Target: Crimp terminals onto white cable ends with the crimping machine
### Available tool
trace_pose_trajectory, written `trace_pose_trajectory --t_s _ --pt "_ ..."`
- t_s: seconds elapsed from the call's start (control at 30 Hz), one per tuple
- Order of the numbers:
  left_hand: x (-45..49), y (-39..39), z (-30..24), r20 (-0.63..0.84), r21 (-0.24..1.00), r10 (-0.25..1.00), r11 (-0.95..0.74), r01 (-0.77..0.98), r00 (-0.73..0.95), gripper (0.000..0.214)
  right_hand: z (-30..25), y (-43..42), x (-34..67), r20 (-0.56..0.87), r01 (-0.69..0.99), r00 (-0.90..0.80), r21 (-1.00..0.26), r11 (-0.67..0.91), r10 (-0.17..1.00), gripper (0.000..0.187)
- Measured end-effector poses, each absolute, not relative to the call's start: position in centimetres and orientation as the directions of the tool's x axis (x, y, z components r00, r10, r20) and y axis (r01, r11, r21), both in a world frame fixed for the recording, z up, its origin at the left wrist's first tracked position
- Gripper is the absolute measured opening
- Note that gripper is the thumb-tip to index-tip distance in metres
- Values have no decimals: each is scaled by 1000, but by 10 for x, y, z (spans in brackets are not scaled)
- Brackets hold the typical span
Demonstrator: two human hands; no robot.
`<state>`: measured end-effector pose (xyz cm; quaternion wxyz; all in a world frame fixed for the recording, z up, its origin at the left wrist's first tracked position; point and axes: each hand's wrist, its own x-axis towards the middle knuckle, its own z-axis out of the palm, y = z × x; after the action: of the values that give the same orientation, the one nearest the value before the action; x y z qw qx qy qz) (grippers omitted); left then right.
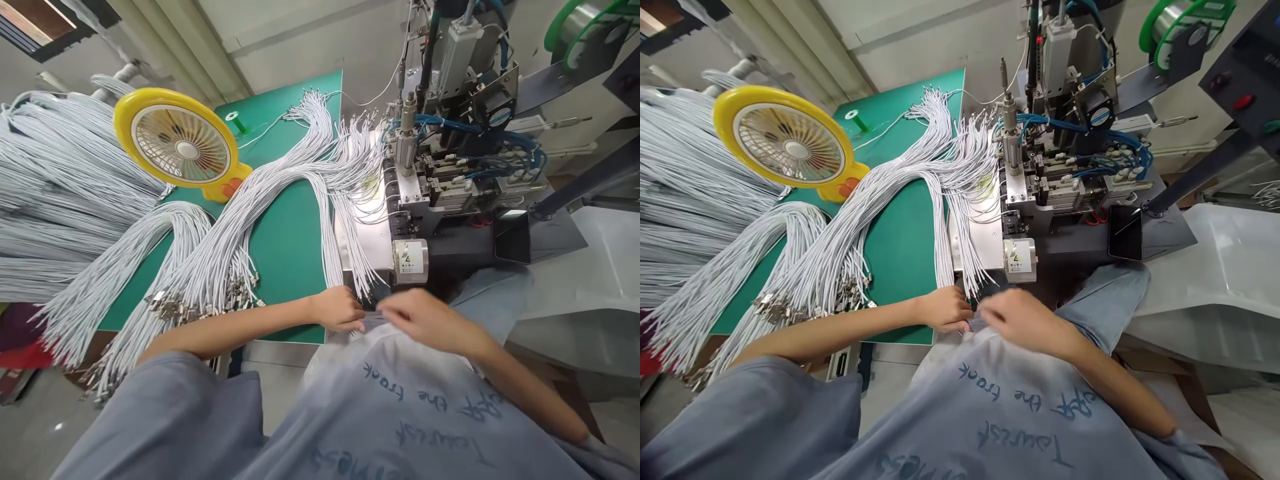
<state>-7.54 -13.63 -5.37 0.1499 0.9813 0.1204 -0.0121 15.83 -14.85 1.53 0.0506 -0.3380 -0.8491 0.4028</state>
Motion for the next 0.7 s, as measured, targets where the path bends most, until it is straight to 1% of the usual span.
trace_pose_trajectory --t_s 0.03,0.07,0.1,0.13,0.2,0.23,0.27,0.33,0.4,0.43,0.47,0.5,0.57,0.63,0.7 --pt "-72 -136 -54 -64 302 233 -922 241 970 59 8 -144 154 -167 639 -616 -677 365 770 33" --pt "-70 -136 -54 -61 319 225 -919 233 972 59 -2 -139 148 -152 724 -460 -634 270 875 31" --pt "-68 -138 -52 -51 347 206 -914 211 977 58 -12 -135 141 -148 761 -362 -617 200 920 27" --pt "-68 -141 -50 -31 383 178 -907 176 984 57 -22 -130 134 -160 764 -314 -627 149 936 25" --pt "-72 -151 -41 43 454 100 -888 70 994 53 -37 -124 123 -191 734 -296 -672 95 936 25" --pt "-76 -157 -35 96 470 59 -882 7 994 51 -42 -123 119 -201 721 -292 -689 77 935 25" --pt "-80 -162 -29 153 457 18 -888 -54 988 51 -45 -122 116 -203 714 -283 -697 65 937 26" --pt "-85 -166 -14 276 384 -34 -912 -143 960 47 -44 -123 116 -185 713 -256 -699 56 949 27" --pt "-79 -159 -1 422 274 -25 -949 -155 906 35 -37 -125 121 -145 706 -230 -705 62 962 27" --pt "-70 -150 4 506 225 -21 -962 -155 862 32 -32 -125 125 -120 699 -213 -712 65 970 27" --pt "-59 -138 7 584 195 -9 -969 -151 812 32 -26 -123 130 -96 685 -203 -725 71 975 27" --pt "-45 -124 9 617 185 16 -975 -126 787 29 -21 -121 137 -75 660 -207 -747 83 975 27" --pt "-15 -92 7 685 201 104 -978 -50 721 24 -12 -111 151 -23 585 -211 -804 107 977 28" --pt "8 -62 0 657 312 279 -946 84 700 26 -9 -98 165 20 494 -132 -866 84 991 26" --pt "19 -38 -9 582 414 413 -892 181 701 28 -11 -83 173 36 379 46 -925 16 998 18"
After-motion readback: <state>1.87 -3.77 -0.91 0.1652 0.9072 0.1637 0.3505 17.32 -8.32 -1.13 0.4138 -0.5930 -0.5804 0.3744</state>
